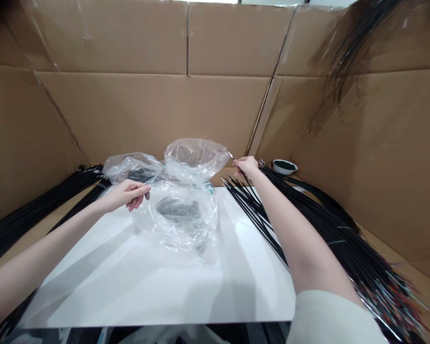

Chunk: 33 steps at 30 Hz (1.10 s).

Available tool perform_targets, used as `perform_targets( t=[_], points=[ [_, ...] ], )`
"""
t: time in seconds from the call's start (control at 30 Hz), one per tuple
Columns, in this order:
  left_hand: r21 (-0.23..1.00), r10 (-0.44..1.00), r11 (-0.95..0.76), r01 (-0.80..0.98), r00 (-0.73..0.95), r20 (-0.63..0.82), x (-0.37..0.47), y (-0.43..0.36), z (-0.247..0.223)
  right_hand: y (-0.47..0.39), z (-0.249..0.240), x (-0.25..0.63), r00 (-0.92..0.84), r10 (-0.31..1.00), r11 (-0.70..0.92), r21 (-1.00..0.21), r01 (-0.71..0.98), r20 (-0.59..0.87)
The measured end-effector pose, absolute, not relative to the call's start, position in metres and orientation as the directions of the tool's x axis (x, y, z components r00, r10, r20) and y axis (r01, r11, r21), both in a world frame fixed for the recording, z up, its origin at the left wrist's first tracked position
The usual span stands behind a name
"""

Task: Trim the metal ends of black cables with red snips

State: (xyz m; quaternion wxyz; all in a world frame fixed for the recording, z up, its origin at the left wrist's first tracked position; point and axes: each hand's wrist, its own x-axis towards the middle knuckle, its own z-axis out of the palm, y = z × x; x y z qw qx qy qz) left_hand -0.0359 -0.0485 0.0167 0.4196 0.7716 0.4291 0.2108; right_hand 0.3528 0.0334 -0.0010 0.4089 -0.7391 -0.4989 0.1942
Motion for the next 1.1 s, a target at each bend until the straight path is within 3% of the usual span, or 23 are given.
perform_targets(
  t=[0.2, 0.4, 0.53, 0.7, 0.9, 1.1],
  points=[
    [0.812, 0.845, -0.294, 0.504, 0.534, -0.026, -0.04, -0.048, 0.016, 0.034, -0.021, 0.377, 0.436, 0.887, -0.224, -0.687, 0.691, 0.15],
    [0.826, 0.848, -0.323, 0.463, 0.53, 0.035, -0.047, -0.041, 0.009, -0.007, -0.022, 0.404, 0.306, 0.945, -0.178, -0.604, 0.777, 0.116],
    [0.804, 0.837, -0.337, 0.49, 0.547, 0.017, -0.045, -0.043, 0.008, -0.034, -0.048, 0.401, 0.203, 0.979, -0.154, -0.528, 0.835, 0.036],
    [0.792, 0.815, -0.345, 0.503, 0.579, -0.012, -0.045, -0.047, 0.007, -0.047, -0.078, 0.401, 0.235, 0.969, -0.177, -0.451, 0.875, 0.076],
    [0.788, 0.805, -0.34, 0.512, 0.592, -0.037, -0.049, -0.049, 0.005, -0.063, -0.083, 0.42, 0.31, 0.951, -0.264, -0.506, 0.821, 0.008],
    [0.775, 0.817, -0.321, 0.544, 0.573, -0.064, -0.046, -0.049, 0.006, -0.076, -0.061, 0.433, 0.421, 0.906, -0.326, -0.697, 0.639, -0.037]
  ],
)
